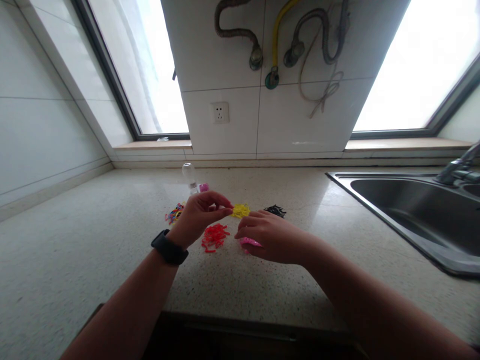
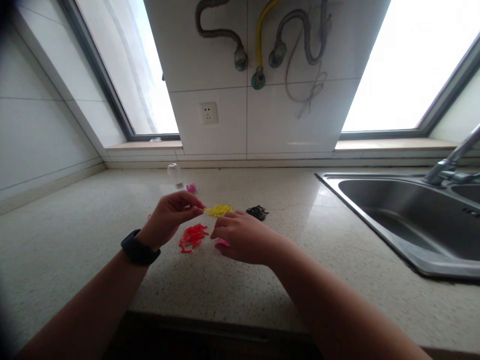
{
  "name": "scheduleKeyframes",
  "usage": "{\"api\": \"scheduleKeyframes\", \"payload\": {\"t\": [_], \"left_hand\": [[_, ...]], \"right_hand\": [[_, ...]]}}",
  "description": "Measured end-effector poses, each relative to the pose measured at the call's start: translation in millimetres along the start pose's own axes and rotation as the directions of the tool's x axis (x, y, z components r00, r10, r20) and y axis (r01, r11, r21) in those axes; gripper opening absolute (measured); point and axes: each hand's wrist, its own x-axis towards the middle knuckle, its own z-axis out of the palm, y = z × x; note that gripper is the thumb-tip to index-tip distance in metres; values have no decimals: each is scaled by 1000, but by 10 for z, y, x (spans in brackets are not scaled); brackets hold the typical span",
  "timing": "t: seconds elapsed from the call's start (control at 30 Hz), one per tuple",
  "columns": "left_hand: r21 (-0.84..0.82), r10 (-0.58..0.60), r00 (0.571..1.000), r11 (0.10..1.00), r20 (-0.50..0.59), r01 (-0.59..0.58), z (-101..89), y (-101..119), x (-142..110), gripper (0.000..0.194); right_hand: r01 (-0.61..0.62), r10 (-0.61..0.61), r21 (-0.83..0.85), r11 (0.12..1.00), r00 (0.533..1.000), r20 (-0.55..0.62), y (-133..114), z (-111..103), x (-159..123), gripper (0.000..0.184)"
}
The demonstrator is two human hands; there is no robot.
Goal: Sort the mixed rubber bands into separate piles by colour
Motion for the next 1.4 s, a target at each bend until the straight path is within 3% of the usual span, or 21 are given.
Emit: {"api": "scheduleKeyframes", "payload": {"t": [0.7, 0.9, 1.03, 1.2, 1.4], "left_hand": [[81, 1, 1000, 997, 18, -3, 34, 14, 4, 19], [109, -7, 1000, 994, -21, 10, 50, -4, 23, 18], [175, -36, 998, 984, -51, 44, 35, -107, 61, 22], [287, -41, 999, 957, -6, 41, 12, -236, 160, 23], [594, -13, 996, 803, 84, -40, -30, -433, 350, 19]], "right_hand": [[-1, 1, -14, 1000, 1000, 14, 8, 22, -1, 22], [-2, 3, -24, 1000, 1000, 29, -2, 14, 8, 22], [-4, 5, -21, 1000, 999, 31, 2, 19, 8, 23], [2, -2, -10, 1000, 1000, 23, 9, 30, 5, 23], [2, -1, -11, 1000, 1000, 15, 14, 28, 6, 20]]}}
